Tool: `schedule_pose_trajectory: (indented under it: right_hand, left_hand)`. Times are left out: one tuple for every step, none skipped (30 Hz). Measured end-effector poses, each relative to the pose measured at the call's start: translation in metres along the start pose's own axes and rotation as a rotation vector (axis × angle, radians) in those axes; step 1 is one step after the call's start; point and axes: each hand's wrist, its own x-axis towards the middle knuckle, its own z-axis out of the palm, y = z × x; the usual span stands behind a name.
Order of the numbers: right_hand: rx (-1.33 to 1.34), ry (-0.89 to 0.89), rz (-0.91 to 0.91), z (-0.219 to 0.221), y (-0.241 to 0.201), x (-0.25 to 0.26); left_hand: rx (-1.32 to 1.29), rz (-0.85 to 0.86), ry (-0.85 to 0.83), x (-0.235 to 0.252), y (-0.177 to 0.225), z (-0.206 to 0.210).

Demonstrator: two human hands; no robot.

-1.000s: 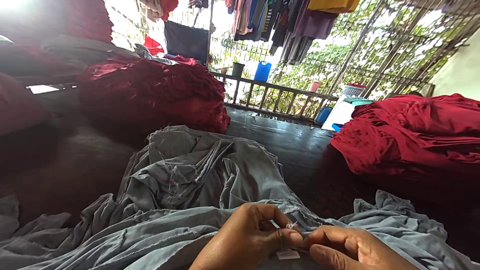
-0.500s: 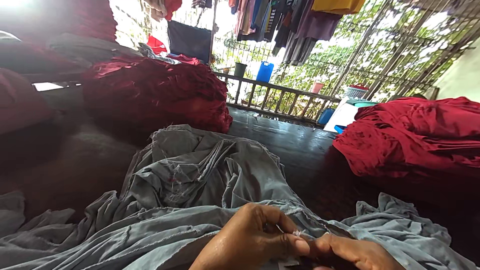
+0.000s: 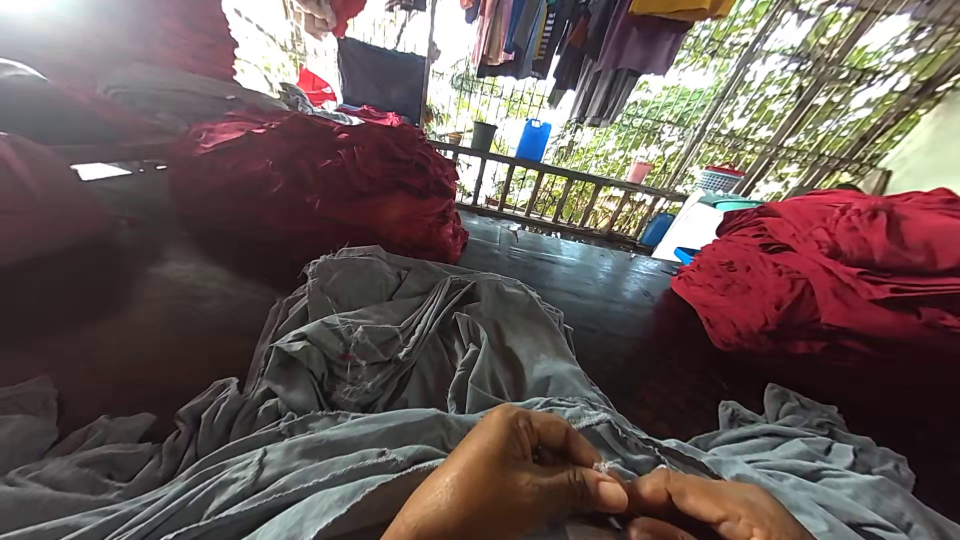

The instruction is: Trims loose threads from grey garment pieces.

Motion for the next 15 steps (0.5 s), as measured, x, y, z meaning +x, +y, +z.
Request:
schedule_pose_trajectory:
  right_hand:
    - [-0.013, 0.013, -0.001, 0.001, 0.0, 0.0]
    - [-0.024, 0.025, 0.0, 0.002, 0.0, -0.001]
    - [-0.031, 0.036, 0.005, 0.003, -0.001, -0.001]
    - [-0.034, 0.041, 0.012, 0.003, -0.001, -0.001]
    - [-0.031, 0.041, 0.019, 0.003, -0.001, -0.001]
    - [-0.024, 0.042, 0.023, 0.003, 0.0, -0.002]
    - [-0.015, 0.046, 0.023, 0.004, 0.0, -0.002]
    - [-0.008, 0.049, 0.025, 0.004, 0.001, -0.003]
    - [-0.007, 0.044, 0.031, 0.004, 0.002, -0.004]
    - [-0.013, 0.029, 0.042, 0.003, 0.002, -0.004]
    - [-0.036, 0.005, 0.055, 0.002, 0.001, -0.005]
    - [-0.069, -0.022, 0.063, 0.001, -0.001, -0.007]
    - [-0.112, -0.049, 0.067, -0.001, -0.002, -0.009]
    - [-0.149, -0.073, 0.073, -0.003, -0.003, -0.011]
    - [-0.174, -0.083, 0.08, -0.005, -0.004, -0.015]
  left_hand:
    - [-0.008, -0.001, 0.005, 0.0, 0.0, 0.0]
    - [-0.014, -0.002, 0.009, 0.0, -0.001, 0.0]
    - [-0.018, -0.004, 0.016, 0.0, -0.001, 0.0]
    - [-0.013, -0.007, 0.021, 0.0, -0.001, 0.0]
    - [0.001, -0.008, 0.021, 0.0, -0.001, -0.001]
    - [0.023, -0.005, 0.006, -0.001, 0.0, -0.002]
    - [0.034, 0.005, -0.025, -0.002, 0.0, -0.004]
    - [0.036, 0.012, -0.063, -0.002, 0.001, -0.007]
    - [0.036, 0.013, -0.1, -0.003, 0.002, -0.01]
    - [0.042, 0.013, -0.129, -0.003, 0.002, -0.011]
    - [0.054, 0.007, -0.146, -0.003, 0.002, -0.012]
    - [0.075, -0.003, -0.151, -0.003, 0.002, -0.012]
    - [0.102, -0.015, -0.149, -0.002, 0.003, -0.012]
    - [0.132, -0.028, -0.147, -0.002, 0.003, -0.011]
    - [0.161, -0.042, -0.147, -0.002, 0.004, -0.011]
